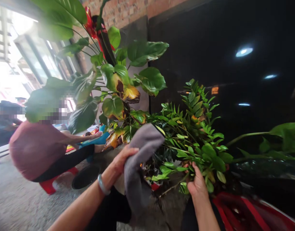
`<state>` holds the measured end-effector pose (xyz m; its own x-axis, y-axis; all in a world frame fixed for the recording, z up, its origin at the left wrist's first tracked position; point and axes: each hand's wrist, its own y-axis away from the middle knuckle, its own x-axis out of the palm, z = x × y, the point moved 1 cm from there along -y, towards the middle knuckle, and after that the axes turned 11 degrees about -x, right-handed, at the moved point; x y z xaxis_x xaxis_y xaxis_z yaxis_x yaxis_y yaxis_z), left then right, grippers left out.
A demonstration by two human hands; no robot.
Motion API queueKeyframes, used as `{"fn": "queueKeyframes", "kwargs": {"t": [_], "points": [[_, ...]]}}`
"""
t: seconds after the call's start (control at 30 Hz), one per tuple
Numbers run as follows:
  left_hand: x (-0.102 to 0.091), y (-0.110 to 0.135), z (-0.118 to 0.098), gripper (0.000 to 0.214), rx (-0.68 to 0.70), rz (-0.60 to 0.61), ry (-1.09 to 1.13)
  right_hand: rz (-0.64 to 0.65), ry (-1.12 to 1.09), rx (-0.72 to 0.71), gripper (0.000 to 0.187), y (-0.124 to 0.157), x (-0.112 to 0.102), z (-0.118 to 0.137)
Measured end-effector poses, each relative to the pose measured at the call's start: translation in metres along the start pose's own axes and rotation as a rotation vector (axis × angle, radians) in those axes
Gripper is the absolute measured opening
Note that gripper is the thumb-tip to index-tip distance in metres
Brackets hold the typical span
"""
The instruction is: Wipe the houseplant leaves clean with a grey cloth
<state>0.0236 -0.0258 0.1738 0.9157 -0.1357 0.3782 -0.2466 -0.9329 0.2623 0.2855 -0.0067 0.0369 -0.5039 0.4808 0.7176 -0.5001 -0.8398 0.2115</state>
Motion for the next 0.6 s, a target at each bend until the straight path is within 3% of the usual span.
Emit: {"fn": "queueKeyframes", "kwargs": {"t": [0.07,0.13,0.3,0.37,0.47,0.6], "points": [[0.0,-0.01,-0.015,0.04,0.08,-0.096,0.059,-0.063,-0.032,0.022,0.014,0.003,0.003,0.002],[-0.003,-0.017,-0.004,0.037,0.024,-0.143,0.028,-0.109,-0.065,0.046,0.011,0.008,0.007,0.005],[-0.014,-0.004,0.085,0.034,-0.356,-0.014,-0.154,-0.138,-0.132,0.106,0.016,0.02,0.015,0.015],[-0.013,0.006,0.097,0.036,-0.409,0.062,-0.136,-0.148,-0.131,0.125,0.016,0.022,0.016,0.017],[-0.005,0.012,0.064,0.044,-0.277,0.128,-0.102,-0.165,-0.128,0.123,0.017,0.021,0.014,0.016],[0.002,-0.006,-0.008,0.049,0.042,-0.007,-0.023,-0.112,-0.123,0.077,0.015,0.013,0.008,0.008]]}}
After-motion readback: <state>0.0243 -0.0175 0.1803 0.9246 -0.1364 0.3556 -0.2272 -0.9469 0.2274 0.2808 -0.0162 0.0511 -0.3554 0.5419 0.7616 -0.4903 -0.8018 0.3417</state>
